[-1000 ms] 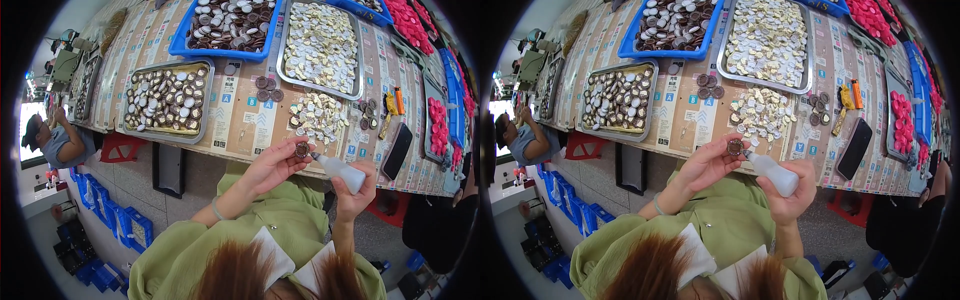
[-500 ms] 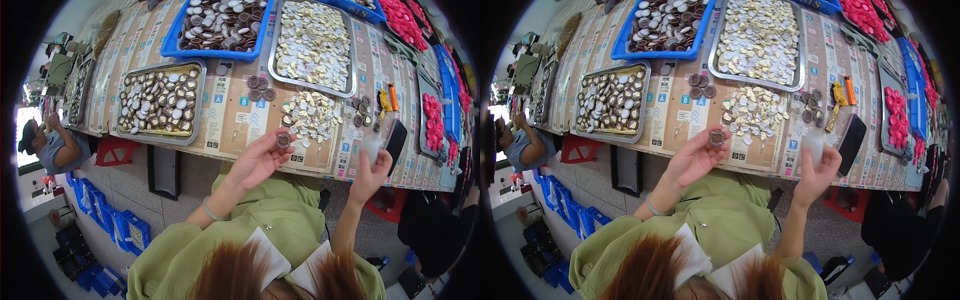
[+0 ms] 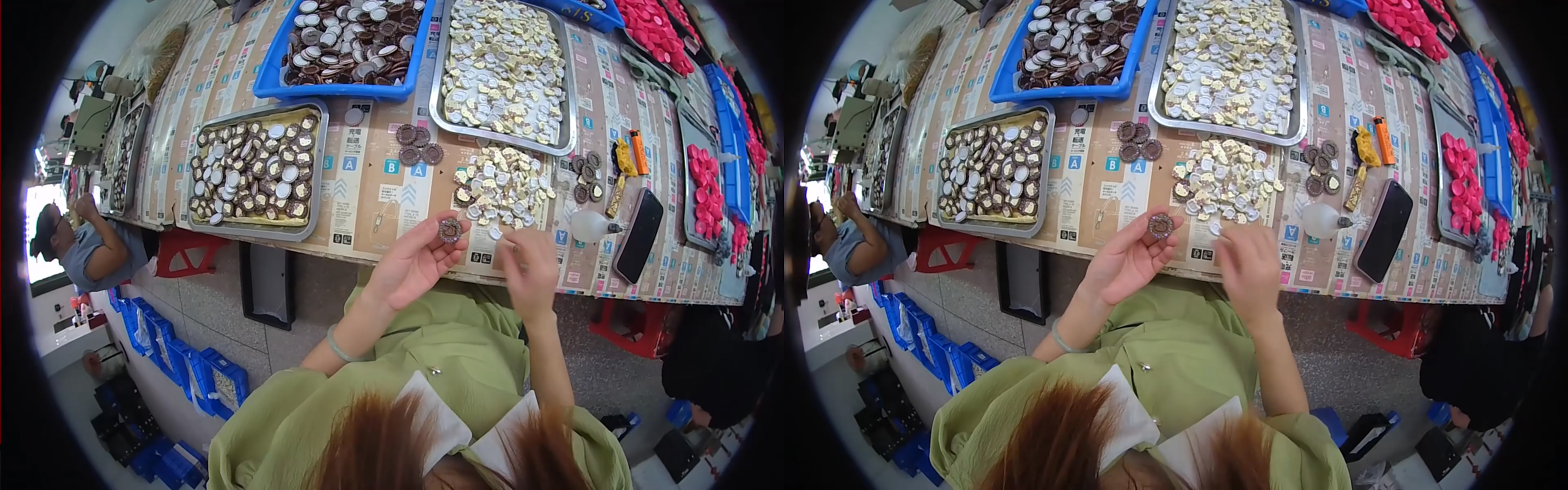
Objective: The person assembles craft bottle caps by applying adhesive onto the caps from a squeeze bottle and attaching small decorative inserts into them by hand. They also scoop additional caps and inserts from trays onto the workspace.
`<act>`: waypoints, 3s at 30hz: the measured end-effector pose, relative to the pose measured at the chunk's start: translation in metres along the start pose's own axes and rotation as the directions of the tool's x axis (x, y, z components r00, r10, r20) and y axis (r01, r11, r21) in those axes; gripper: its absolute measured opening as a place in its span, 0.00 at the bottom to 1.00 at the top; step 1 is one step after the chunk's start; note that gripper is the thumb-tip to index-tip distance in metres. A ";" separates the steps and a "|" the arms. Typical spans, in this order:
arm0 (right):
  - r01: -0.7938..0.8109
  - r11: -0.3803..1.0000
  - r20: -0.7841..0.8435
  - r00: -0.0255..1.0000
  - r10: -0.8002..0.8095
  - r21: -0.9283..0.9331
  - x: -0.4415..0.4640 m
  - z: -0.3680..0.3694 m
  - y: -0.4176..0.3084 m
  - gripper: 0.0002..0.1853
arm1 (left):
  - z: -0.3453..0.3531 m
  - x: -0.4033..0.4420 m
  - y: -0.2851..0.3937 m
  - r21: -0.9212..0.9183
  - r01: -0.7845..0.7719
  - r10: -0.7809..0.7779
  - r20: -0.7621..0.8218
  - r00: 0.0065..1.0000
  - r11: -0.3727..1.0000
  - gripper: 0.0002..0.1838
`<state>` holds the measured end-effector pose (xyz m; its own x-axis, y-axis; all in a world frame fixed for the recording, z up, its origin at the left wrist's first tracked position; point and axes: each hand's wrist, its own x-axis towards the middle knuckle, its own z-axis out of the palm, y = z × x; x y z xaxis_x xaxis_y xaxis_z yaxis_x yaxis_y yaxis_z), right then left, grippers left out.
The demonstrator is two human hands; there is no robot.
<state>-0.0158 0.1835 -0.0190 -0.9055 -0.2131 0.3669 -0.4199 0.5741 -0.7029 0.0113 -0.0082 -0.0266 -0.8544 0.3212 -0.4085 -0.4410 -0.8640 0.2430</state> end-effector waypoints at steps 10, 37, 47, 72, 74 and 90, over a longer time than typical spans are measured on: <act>-0.212 0.972 0.046 0.975 0.218 -0.099 0.006 0.007 -0.001 0.06 | -0.009 -0.002 -0.005 -0.015 0.002 -0.002 -0.010 1.000 1.000 0.17; 0.085 0.984 0.081 0.992 -0.099 0.157 0.007 0.006 -0.029 0.10 | 0.006 0.002 -0.021 -0.025 0.100 -0.099 0.016 0.995 0.995 0.16; 0.129 0.988 0.053 0.990 -0.134 0.083 0.003 0.005 -0.028 0.10 | 0.008 -0.002 -0.023 0.086 0.124 -0.126 0.012 0.992 0.989 0.17; -0.424 0.382 0.249 0.868 0.429 0.821 -0.008 0.004 -0.025 0.11 | 0.019 -0.009 -0.024 0.387 -0.088 0.157 -0.150 0.976 0.918 0.13; -0.418 0.369 0.252 0.871 0.421 0.830 -0.008 0.004 -0.026 0.10 | 0.019 -0.010 -0.019 0.416 -0.106 0.188 -0.162 0.969 0.903 0.12; -0.200 0.718 -0.354 0.763 0.541 0.667 -0.017 -0.064 0.028 0.10 | -0.059 -0.029 0.174 0.974 0.182 0.955 0.080 0.287 -0.136 0.13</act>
<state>-0.0078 0.2537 -0.0062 -0.8964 0.4280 0.1152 -0.1611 -0.0725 -0.9843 -0.0242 -0.1909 -0.0240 -0.6880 -0.7017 0.1852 -0.3633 0.5538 0.7492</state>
